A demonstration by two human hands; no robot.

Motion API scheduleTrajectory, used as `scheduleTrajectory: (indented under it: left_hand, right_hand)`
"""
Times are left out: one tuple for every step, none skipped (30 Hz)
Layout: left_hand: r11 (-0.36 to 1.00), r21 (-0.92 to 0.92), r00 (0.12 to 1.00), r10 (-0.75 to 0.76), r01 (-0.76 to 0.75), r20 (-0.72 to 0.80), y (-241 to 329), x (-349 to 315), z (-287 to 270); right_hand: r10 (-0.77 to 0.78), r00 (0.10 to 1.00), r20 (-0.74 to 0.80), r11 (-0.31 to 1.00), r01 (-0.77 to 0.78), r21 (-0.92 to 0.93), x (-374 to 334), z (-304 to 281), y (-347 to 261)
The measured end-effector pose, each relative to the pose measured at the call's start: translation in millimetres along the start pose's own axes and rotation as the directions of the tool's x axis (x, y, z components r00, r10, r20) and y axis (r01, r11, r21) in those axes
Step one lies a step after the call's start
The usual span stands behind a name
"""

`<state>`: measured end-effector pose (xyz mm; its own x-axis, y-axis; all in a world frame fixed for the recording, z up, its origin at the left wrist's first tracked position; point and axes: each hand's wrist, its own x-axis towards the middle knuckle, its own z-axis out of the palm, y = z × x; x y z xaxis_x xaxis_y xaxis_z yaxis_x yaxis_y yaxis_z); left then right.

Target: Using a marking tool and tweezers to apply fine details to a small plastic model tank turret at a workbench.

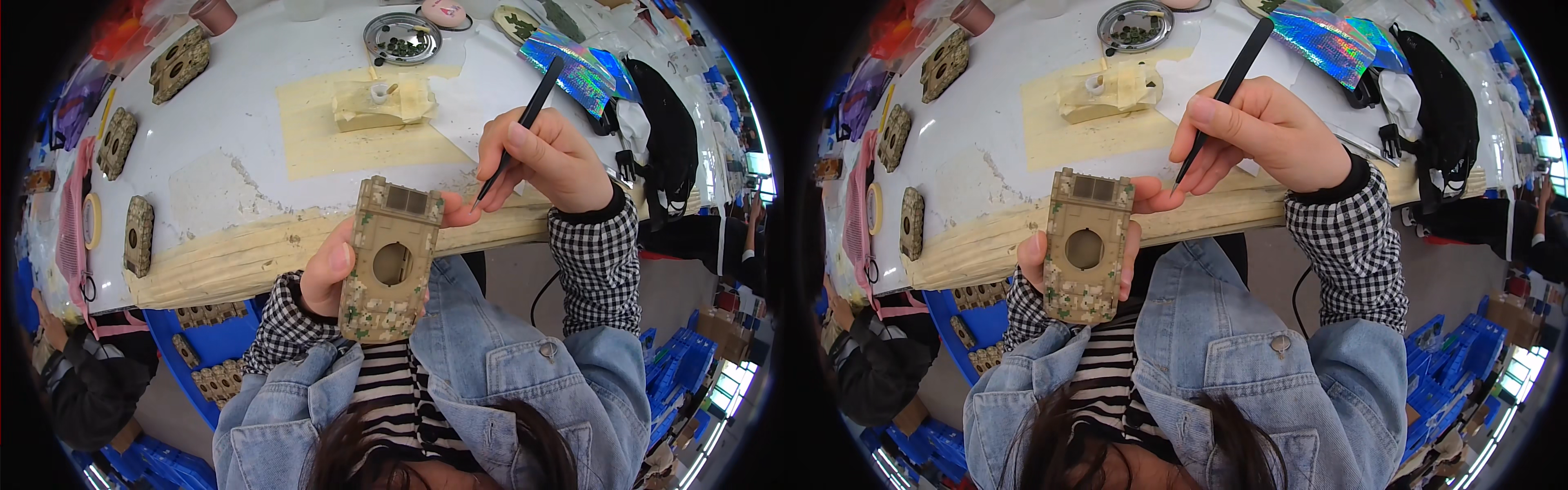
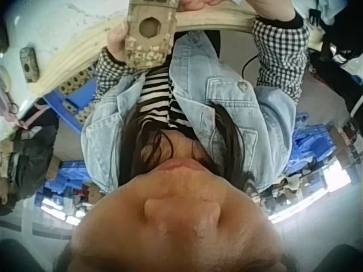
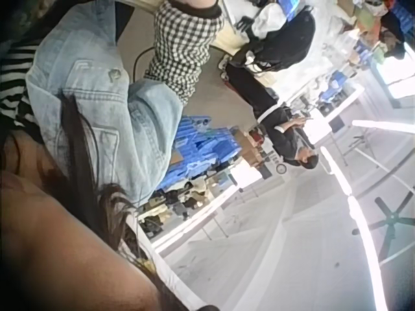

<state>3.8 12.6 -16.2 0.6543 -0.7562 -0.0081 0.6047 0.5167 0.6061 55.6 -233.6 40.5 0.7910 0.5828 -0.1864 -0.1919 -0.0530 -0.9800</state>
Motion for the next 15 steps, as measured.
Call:
scheduleTrajectory:
  left_hand:
    - [1.0, 0.001, 1.0, -0.002, 0.002, -0.003, 1.2, -0.1, 0.9]
    - [1.0, 0.003, 1.0, -0.005, 0.005, -0.005, 2.3, -0.2, 1.7]
    - [1.0, -0.002, 1.0, -0.01, 0.01, -0.008, 3.1, -0.5, 2.0]
    - [1.0, -0.006, 1.0, -0.014, 0.014, -0.013, 3.7, -0.9, 2.4]
    - [1.0, -0.01, 1.0, -0.018, 0.018, -0.017, 4.0, -1.1, 2.6]
    - [1.0, -0.018, 1.0, -0.013, 0.013, -0.012, 3.4, -1.0, 1.9]
    - [1.0, -0.026, 1.0, -0.008, 0.008, -0.007, 2.4, -0.7, 0.6]
    - [0.999, -0.033, 1.0, -0.003, 0.003, -0.002, 1.8, -0.5, -0.1]
    - [1.0, -0.024, 1.0, -0.004, 0.004, -0.008, 2.1, -0.7, 0.5]
    - [1.0, -0.014, 1.0, -0.005, 0.005, -0.013, 2.5, -1.0, 1.4]
    - [1.0, -0.004, 1.0, -0.006, 0.006, -0.019, 2.6, -1.2, 2.0]
    - [1.0, 0.005, 1.0, -0.003, 0.003, -0.013, 2.2, -1.0, 2.0]
    - [1.0, 0.012, 1.0, 0.0, 0.0, -0.007, 1.8, -0.7, 1.0]
    - [1.0, 0.019, 1.0, 0.002, -0.002, -0.001, 1.3, -0.5, -0.1]
    - [1.0, 0.008, 1.0, 0.006, -0.006, 0.0, 0.1, -0.7, -1.5]
  right_hand:
    - [0.0, 1.0, -0.003, 1.0, 0.0, 0.0, 0.1, 0.2, -0.2]
    - [-0.002, 1.0, -0.006, 1.0, 0.002, 0.002, 0.3, 0.2, 0.2]
    - [-0.004, 1.0, -0.01, 1.0, 0.004, 0.005, 0.6, 0.1, 1.0]
    - [-0.007, 1.0, -0.012, 1.0, 0.007, 0.007, 0.7, -0.1, 1.4]
    - [-0.006, 1.0, -0.023, 1.0, 0.006, 0.008, 0.8, 0.4, 1.3]
    - [-0.004, 0.999, -0.034, 1.0, 0.004, 0.008, 0.9, 1.3, 1.1]
    - [-0.002, 0.999, -0.045, 1.0, 0.003, 0.009, 0.9, 1.8, 0.8]
    - [0.0, 0.999, -0.044, 1.0, 0.0, 0.01, 0.9, 1.7, 0.4]
    - [0.002, 0.999, -0.044, 1.0, -0.002, 0.011, 0.9, 1.6, -0.2]
    - [0.005, 0.999, -0.044, 1.0, -0.004, 0.013, 0.7, 1.4, -0.3]
    - [0.01, 0.999, -0.043, 1.0, -0.01, 0.011, 0.6, 1.0, -0.1]
    - [0.016, 0.999, -0.042, 1.0, -0.016, 0.009, 0.6, 0.6, 0.0]
    - [0.023, 0.999, -0.042, 1.0, -0.023, 0.006, 0.9, 0.4, 0.1]
    - [0.028, 0.999, -0.043, 1.0, -0.028, 0.006, 1.1, 0.6, -0.1]
    - [0.032, 0.999, -0.044, 0.999, -0.032, 0.005, 1.4, 0.9, -0.5]
